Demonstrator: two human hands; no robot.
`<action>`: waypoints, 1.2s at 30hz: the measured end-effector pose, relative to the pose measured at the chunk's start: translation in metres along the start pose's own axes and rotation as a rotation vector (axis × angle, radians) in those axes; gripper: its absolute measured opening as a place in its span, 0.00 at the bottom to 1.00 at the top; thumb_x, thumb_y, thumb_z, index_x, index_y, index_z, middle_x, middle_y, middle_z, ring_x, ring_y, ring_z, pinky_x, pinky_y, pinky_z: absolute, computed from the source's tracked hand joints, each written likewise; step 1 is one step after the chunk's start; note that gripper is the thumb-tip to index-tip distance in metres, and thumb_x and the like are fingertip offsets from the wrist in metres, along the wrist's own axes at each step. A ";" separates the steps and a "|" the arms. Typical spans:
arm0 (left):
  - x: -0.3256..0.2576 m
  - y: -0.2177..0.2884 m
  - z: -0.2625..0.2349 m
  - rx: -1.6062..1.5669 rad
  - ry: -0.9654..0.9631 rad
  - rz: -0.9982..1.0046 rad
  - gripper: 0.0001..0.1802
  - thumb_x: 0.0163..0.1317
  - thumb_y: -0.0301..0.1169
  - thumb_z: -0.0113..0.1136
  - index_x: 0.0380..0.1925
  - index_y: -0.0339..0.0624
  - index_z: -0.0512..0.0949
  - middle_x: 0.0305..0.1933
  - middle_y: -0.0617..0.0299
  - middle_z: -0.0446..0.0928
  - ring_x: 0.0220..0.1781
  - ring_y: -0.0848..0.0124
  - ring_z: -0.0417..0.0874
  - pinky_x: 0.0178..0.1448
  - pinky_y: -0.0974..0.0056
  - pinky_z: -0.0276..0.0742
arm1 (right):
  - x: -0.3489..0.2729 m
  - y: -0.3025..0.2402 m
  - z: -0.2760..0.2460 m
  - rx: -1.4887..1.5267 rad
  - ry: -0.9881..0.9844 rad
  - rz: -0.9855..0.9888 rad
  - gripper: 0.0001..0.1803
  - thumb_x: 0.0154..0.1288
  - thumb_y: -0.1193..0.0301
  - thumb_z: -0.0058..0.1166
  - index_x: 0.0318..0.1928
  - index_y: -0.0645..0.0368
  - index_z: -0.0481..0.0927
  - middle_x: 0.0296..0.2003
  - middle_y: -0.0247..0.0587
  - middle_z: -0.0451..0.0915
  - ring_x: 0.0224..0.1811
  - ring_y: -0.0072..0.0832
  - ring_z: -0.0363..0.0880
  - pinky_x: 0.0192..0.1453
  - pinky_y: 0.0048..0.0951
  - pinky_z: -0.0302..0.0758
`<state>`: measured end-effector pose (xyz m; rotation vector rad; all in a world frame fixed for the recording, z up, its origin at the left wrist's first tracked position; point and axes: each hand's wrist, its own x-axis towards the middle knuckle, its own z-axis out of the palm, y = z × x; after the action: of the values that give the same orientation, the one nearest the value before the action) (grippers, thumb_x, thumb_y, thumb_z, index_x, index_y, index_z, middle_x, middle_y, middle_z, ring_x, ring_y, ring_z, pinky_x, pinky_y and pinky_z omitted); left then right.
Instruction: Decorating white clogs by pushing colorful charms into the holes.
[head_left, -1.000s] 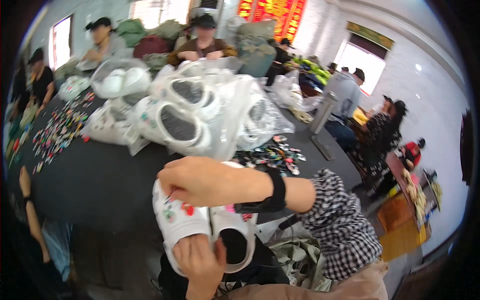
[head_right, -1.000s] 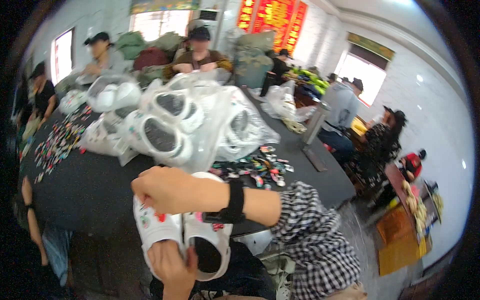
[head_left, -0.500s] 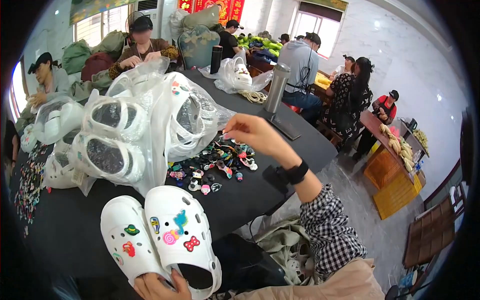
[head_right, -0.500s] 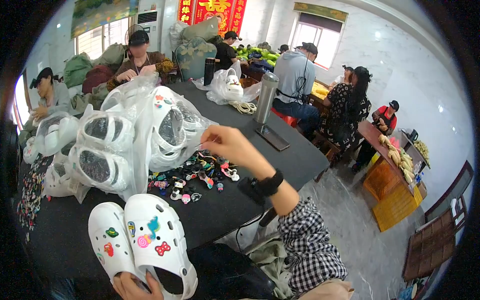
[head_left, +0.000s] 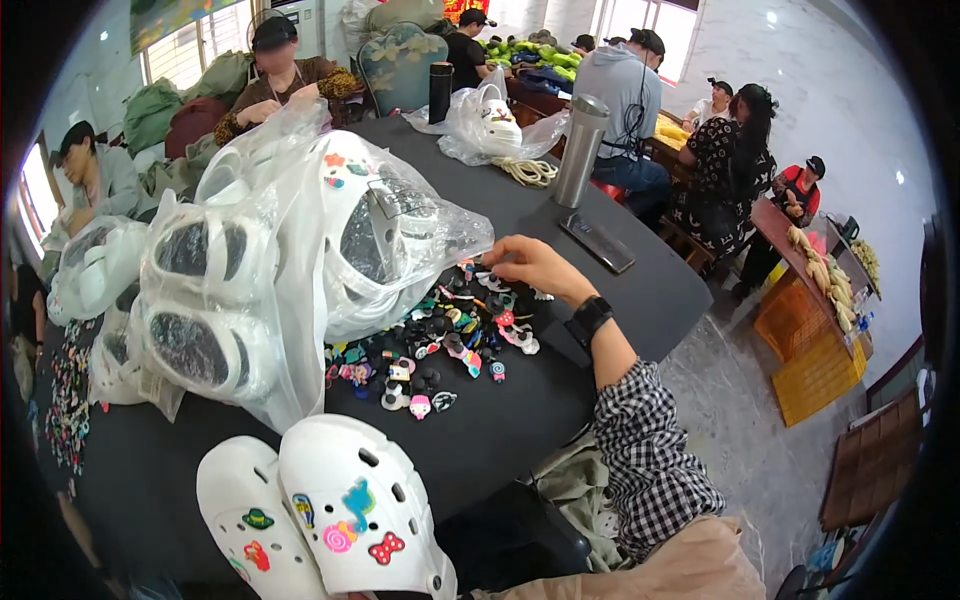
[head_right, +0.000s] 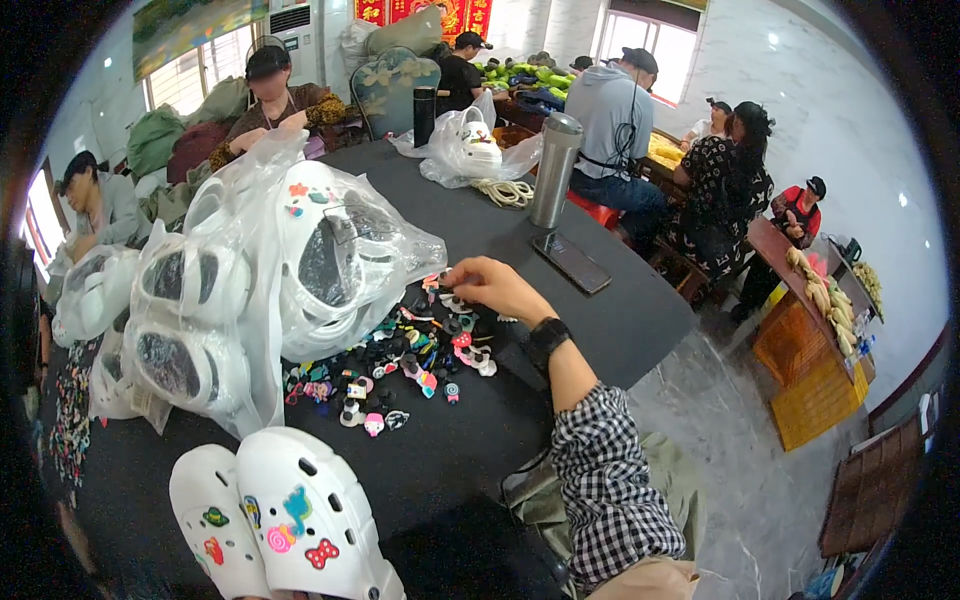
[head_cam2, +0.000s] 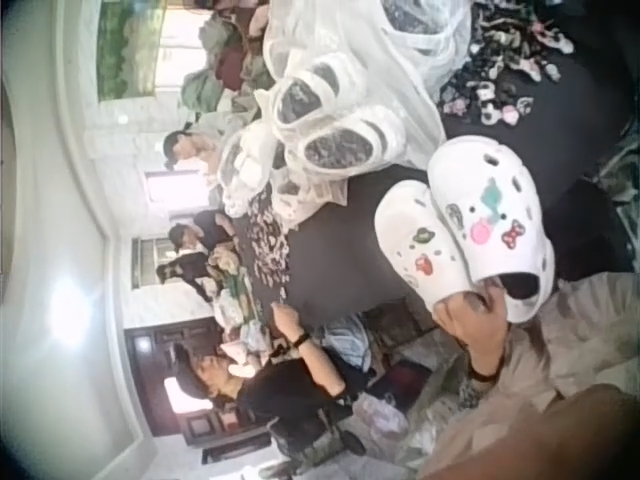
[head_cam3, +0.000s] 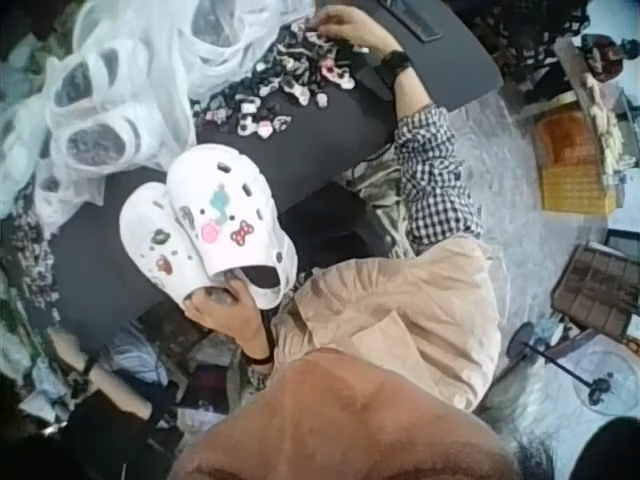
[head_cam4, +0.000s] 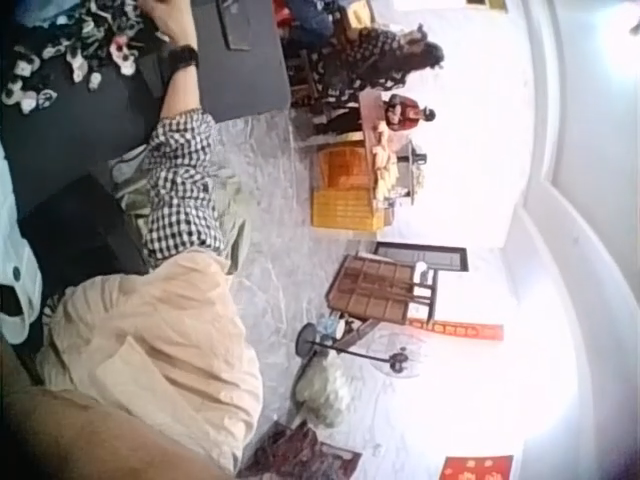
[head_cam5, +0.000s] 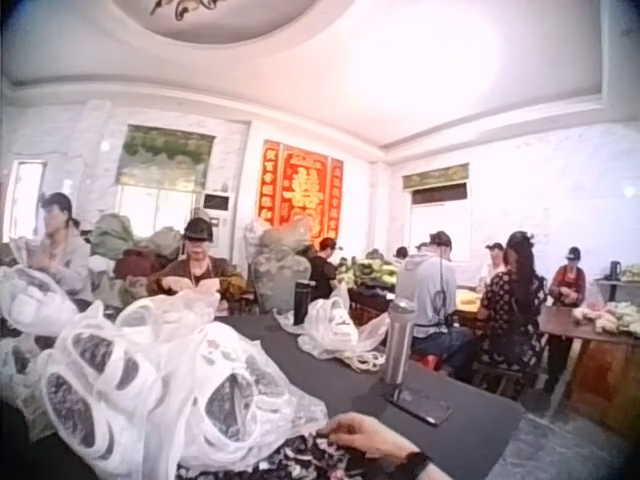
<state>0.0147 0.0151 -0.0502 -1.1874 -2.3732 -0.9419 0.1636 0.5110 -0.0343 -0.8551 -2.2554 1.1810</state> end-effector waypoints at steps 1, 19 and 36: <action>-0.003 -0.002 0.000 0.016 0.000 0.001 0.21 0.57 0.34 0.65 0.44 0.31 0.72 0.40 0.40 0.69 0.45 0.42 0.68 0.51 0.43 0.65 | 0.000 0.007 -0.001 0.030 -0.062 -0.018 0.10 0.65 0.72 0.61 0.47 0.59 0.85 0.41 0.34 0.82 0.43 0.22 0.78 0.49 0.25 0.76; -0.009 -0.024 -0.002 0.243 -0.047 0.047 0.24 0.63 0.37 0.64 0.51 0.31 0.70 0.46 0.40 0.73 0.49 0.38 0.74 0.55 0.37 0.68 | -0.009 -0.021 0.006 0.276 -0.151 0.003 0.08 0.72 0.70 0.56 0.46 0.59 0.82 0.38 0.29 0.81 0.37 0.18 0.78 0.41 0.22 0.75; 0.004 -0.016 -0.005 0.163 -0.064 0.054 0.25 0.64 0.40 0.64 0.51 0.33 0.70 0.49 0.41 0.73 0.49 0.40 0.74 0.53 0.40 0.67 | -0.008 -0.021 0.018 0.716 -0.025 0.132 0.14 0.76 0.71 0.49 0.58 0.60 0.76 0.43 0.31 0.80 0.42 0.18 0.81 0.51 0.23 0.84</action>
<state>-0.0005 0.0063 -0.0511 -1.2291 -2.4021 -0.6882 0.1510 0.4865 -0.0269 -0.6915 -1.5996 1.8886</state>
